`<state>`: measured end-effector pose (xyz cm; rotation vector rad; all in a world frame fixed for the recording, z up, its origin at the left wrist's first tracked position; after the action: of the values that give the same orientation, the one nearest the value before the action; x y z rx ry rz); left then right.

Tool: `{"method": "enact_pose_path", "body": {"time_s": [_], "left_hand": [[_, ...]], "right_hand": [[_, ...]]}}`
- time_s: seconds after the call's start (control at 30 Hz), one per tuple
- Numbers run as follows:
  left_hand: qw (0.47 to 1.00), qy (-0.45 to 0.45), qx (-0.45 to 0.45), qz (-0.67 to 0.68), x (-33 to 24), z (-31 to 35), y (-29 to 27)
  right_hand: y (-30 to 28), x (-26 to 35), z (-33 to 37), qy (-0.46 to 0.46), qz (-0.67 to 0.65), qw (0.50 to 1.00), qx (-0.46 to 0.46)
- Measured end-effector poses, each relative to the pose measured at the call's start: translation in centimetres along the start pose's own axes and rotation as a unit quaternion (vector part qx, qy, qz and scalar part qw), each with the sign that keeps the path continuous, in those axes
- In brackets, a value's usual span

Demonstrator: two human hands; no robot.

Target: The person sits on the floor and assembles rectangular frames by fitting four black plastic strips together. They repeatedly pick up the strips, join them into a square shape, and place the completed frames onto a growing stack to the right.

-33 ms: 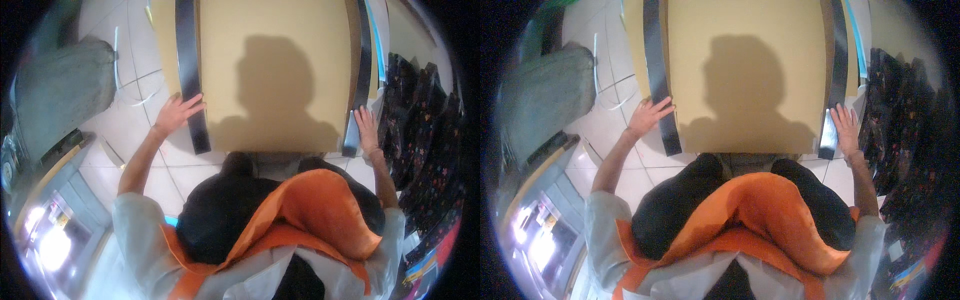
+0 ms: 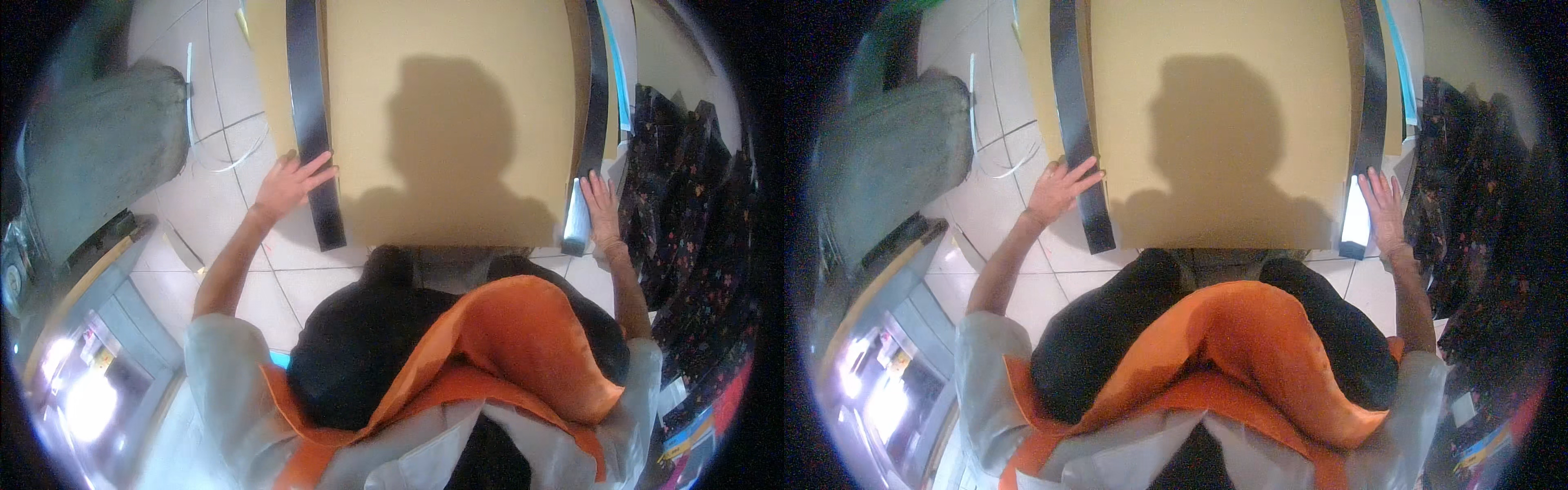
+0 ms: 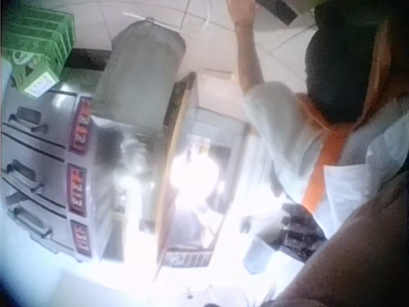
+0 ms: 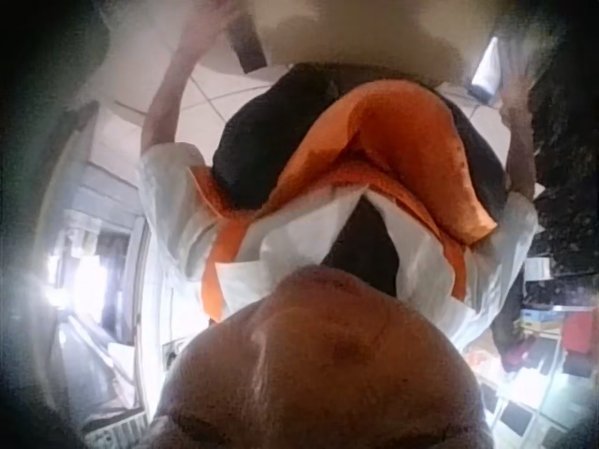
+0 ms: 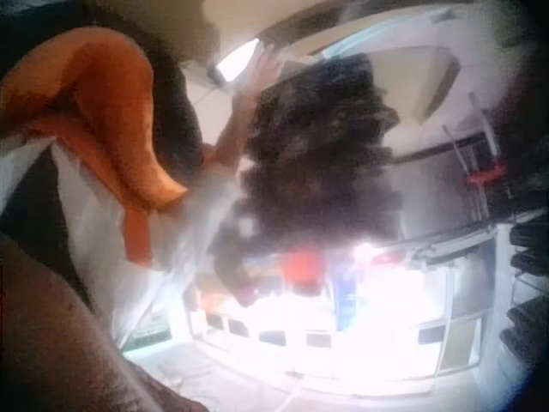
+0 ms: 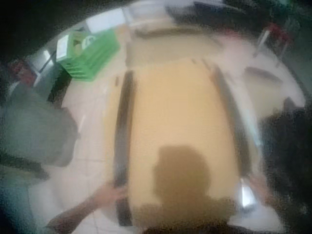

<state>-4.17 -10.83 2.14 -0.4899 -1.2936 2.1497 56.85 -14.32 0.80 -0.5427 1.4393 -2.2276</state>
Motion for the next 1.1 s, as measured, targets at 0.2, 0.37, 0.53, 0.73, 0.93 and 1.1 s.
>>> {"method": "enact_pose_path", "body": {"time_s": [0.2, 0.37, 0.53, 0.73, 0.93, 1.1], "left_hand": [[0.996, -0.039, -0.064, -0.053, -1.0, 0.6, 1.1], [0.99, -0.04, -0.136, 0.007, 0.3, 1.1, 2.0], [0.986, -0.047, -0.142, 0.079, -1.8, -1.3, 0.9], [0.971, 0.061, -0.228, 0.04, -8.0, -8.9, -2.4], [0.966, 0.109, -0.2, 0.119, -10.0, -11.9, -2.9], [0.96, 0.197, -0.086, 0.177, -14.9, -17.2, -5.9]], "right_hand": [[-0.1, -1.6, 0.5, 0.008, -0.143, 0.99, 0.004], [0.2, -2.1, 0.7, 0.111, -0.423, 0.899, -0.015], [-2.1, -1.0, -0.7, 0.1, -0.292, 0.946, -0.096], [-4.3, 4.7, -8.6, -0.118, -0.039, 0.991, -0.045], [-4.8, 5.0, -9.7, -0.086, 0.002, 0.996, -0.021], [-4.9, 6.3, -11.7, -0.142, 0.029, 0.988, -0.053]]}}
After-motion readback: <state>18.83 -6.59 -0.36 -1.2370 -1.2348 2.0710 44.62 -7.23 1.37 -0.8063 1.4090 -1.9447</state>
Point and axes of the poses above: each hand's wrist, its own z-axis away from the middle knuckle, its own y-axis out of the palm, x = y × z, the point moved 1 cm from there along -z, towards the middle knuckle, and after that the axes turned 7 degrees about -y, right-handed, at the moved point
